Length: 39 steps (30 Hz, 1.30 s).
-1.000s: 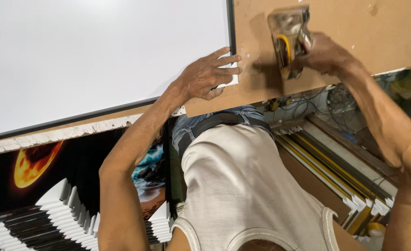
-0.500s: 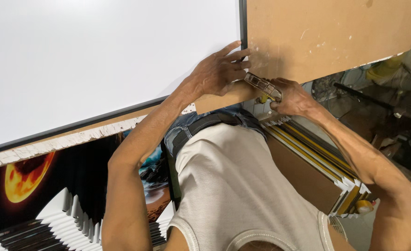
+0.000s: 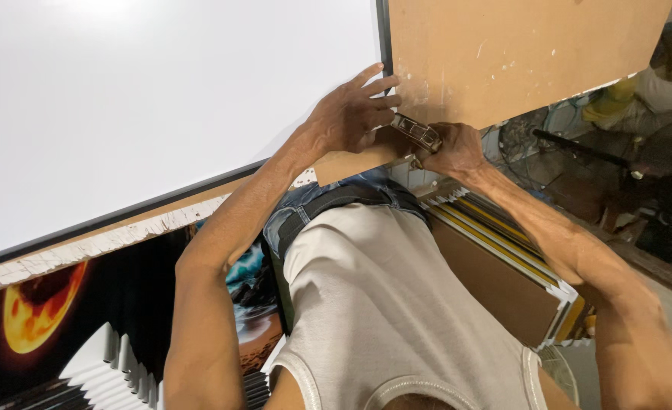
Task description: The person staples white backing paper onto the rear of framed prints using a staple gun, folding the paper corners neatly at each frame edge and pressing the paper flat. They rotate and reposition the frames on the workbench, then place finished frames onto a stack of completed framed prints.
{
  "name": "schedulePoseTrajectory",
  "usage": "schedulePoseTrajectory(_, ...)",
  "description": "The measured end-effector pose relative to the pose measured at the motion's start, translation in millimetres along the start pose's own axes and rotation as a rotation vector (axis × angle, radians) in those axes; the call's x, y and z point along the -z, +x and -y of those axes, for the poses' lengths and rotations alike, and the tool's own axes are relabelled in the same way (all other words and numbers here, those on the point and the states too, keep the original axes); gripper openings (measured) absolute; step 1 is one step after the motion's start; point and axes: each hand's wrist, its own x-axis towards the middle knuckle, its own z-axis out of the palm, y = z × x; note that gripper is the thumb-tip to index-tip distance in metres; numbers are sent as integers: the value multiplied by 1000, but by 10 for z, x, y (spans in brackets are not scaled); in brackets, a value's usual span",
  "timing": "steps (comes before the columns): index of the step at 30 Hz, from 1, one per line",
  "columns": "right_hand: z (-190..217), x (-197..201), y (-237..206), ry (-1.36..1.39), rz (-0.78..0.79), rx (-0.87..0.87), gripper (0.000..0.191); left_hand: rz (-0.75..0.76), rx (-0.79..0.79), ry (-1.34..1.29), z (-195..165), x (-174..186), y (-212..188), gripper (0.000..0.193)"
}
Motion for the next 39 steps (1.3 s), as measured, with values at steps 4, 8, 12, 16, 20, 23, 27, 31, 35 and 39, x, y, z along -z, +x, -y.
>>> schedulePoseTrajectory(4,-256,14,11,-88,-104,72,37,128,73,-69,13,67,67,30)
schedulePoseTrajectory(8,-538,364,187,-79,49,-312,40,-6,-7,51,-37,66,33,33)
schedulePoseTrajectory(12,-551,735,352,-233,-142,-103,52,-177,157,362,-282,23,-227,22)
schedulePoseTrajectory(16,-304,822,453,-51,-597,314,62,-347,381,337,-517,5,-420,25)
schedulePoseTrajectory(20,59,523,869,840,-202,316,68,-457,478,339,-597,-22,-362,30)
schedulePoseTrajectory(23,315,225,1441,1419,203,274,36,-588,520,463,-671,7,-321,26)
schedulePoseTrajectory(27,499,-4,2053,1885,435,137,9,-606,646,564,-988,166,-337,25)
schedulePoseTrajectory(31,417,183,2221,1775,395,394,10,-707,721,644,-1402,360,-323,39)
schedulePoseTrajectory(35,261,380,2120,1819,405,464,10,-1238,986,847,-1698,372,-805,59)
schedulePoseTrajectory(39,2,836,1816,1634,339,714,13,-2220,788,-494,-1578,457,-1528,93)
